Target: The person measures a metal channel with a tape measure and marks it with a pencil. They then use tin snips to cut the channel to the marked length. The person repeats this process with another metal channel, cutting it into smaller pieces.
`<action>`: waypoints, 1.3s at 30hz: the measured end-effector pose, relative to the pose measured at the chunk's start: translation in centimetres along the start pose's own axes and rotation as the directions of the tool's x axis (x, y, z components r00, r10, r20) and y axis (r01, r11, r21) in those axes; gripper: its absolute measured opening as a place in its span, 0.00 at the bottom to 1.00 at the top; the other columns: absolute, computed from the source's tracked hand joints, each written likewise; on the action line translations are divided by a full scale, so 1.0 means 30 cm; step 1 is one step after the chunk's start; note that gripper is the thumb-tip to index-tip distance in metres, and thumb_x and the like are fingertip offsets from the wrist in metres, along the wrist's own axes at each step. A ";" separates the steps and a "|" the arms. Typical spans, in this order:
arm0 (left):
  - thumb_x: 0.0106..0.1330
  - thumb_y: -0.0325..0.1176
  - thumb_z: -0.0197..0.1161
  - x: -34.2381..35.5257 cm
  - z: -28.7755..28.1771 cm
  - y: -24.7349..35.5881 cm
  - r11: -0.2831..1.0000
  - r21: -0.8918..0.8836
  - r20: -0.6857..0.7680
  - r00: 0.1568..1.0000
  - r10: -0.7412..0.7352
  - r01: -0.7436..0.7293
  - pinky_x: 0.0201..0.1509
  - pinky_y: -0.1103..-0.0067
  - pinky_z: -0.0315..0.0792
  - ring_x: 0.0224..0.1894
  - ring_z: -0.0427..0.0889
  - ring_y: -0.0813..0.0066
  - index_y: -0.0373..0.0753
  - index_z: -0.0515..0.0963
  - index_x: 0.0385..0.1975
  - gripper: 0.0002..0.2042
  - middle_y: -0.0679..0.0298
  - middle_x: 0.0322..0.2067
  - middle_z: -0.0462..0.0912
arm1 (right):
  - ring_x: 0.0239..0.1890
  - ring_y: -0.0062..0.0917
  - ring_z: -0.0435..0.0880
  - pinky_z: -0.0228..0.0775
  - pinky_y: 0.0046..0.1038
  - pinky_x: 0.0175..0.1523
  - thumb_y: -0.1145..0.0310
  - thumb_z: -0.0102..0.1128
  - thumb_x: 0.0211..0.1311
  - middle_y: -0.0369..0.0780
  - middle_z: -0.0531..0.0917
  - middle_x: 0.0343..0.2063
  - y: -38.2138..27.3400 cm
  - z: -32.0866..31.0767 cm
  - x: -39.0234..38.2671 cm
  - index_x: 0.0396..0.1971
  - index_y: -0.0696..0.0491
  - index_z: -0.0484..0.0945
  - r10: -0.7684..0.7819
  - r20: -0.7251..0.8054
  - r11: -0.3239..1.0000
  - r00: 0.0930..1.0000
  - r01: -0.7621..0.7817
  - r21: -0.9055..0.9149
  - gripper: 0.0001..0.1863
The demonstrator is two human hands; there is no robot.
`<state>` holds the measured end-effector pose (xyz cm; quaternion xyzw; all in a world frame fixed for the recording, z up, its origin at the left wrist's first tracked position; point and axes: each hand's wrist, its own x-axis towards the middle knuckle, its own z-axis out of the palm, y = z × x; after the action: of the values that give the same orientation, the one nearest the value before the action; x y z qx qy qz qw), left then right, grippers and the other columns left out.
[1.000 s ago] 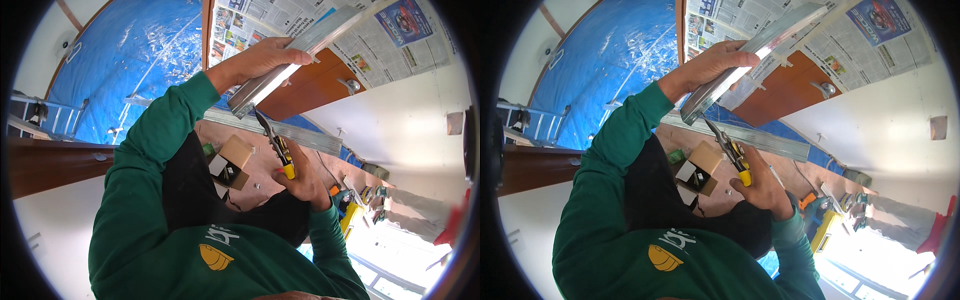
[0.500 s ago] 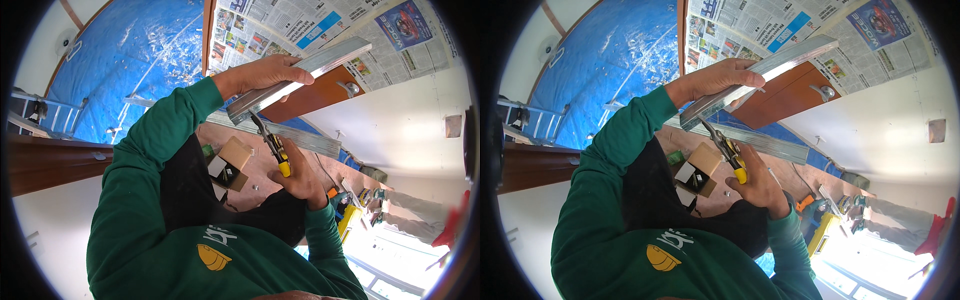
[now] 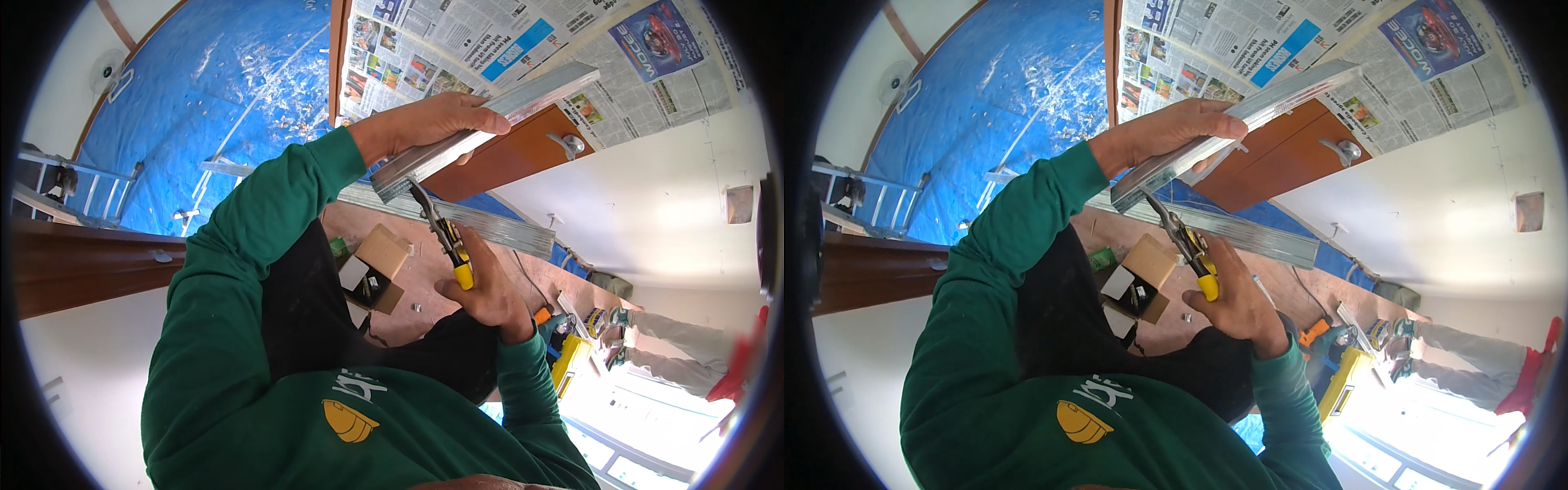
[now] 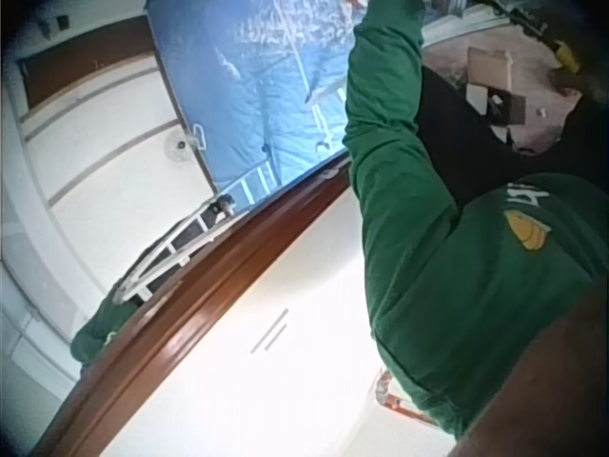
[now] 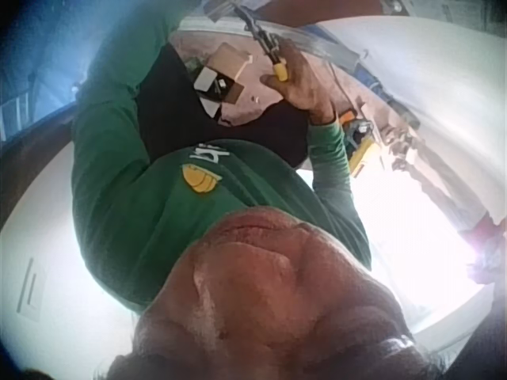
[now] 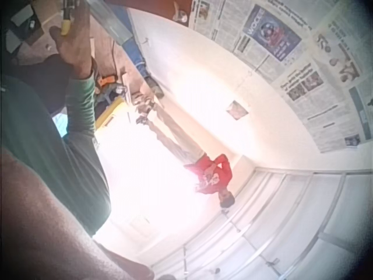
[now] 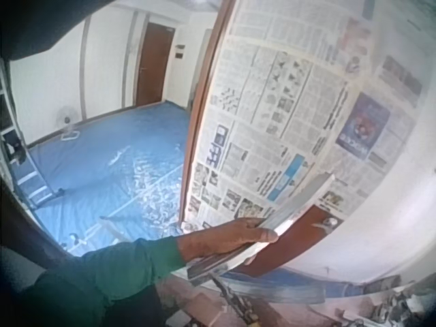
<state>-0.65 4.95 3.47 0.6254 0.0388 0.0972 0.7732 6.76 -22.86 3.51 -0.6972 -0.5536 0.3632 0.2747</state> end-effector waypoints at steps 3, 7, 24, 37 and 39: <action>0.69 0.60 0.73 -0.001 0.003 0.001 1.000 -0.026 -0.009 1.000 -0.002 0.002 0.26 0.82 0.75 0.23 0.84 0.79 0.37 0.82 0.44 0.27 0.66 0.26 0.80 | 0.67 0.51 0.77 0.64 0.45 0.76 0.64 0.77 0.53 0.54 0.79 0.64 -0.002 -0.001 -0.001 0.77 0.60 0.66 0.025 0.010 1.000 1.000 -0.025 -0.001 0.50; 0.69 0.60 0.74 0.001 0.004 0.001 1.000 -0.023 -0.018 1.000 0.002 -0.002 0.26 0.82 0.75 0.24 0.84 0.78 0.37 0.82 0.44 0.27 0.66 0.26 0.81 | 0.66 0.51 0.78 0.64 0.45 0.76 0.63 0.77 0.52 0.54 0.79 0.64 -0.005 -0.001 0.000 0.77 0.61 0.65 0.014 -0.002 0.999 1.000 -0.014 -0.040 0.51; 0.67 0.61 0.76 -0.006 0.008 0.008 0.998 0.023 -0.038 0.997 -0.061 0.062 0.29 0.81 0.77 0.27 0.86 0.77 0.34 0.83 0.49 0.32 0.63 0.28 0.82 | 0.68 0.54 0.77 0.64 0.45 0.76 0.64 0.76 0.55 0.57 0.78 0.66 0.002 0.007 -0.010 0.78 0.61 0.64 -0.023 -0.034 0.998 0.999 0.020 -0.062 0.50; 0.62 0.70 0.74 0.015 0.018 -0.041 0.909 0.416 -0.040 0.999 -0.023 0.038 0.42 0.75 0.80 0.41 0.88 0.68 0.33 0.82 0.66 0.46 0.57 0.40 0.86 | 0.45 0.46 0.83 0.76 0.43 0.53 0.74 0.69 0.59 0.50 0.82 0.41 0.045 0.023 -0.014 0.68 0.58 0.67 -0.034 0.048 0.988 0.998 0.041 -0.147 0.35; 0.61 0.71 0.74 0.010 0.013 -0.058 0.915 0.392 -0.035 0.995 -0.091 0.097 0.49 0.73 0.81 0.46 0.89 0.63 0.34 0.81 0.67 0.47 0.54 0.44 0.88 | 0.46 0.61 0.84 0.75 0.52 0.52 0.74 0.67 0.60 0.60 0.83 0.41 0.041 0.031 -0.020 0.66 0.59 0.66 0.086 0.103 0.987 0.991 -0.071 -0.141 0.34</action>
<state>-0.11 4.29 1.89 0.7644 0.0936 0.0550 0.6356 6.62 -23.76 2.12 -0.7149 -0.5633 0.3725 0.1812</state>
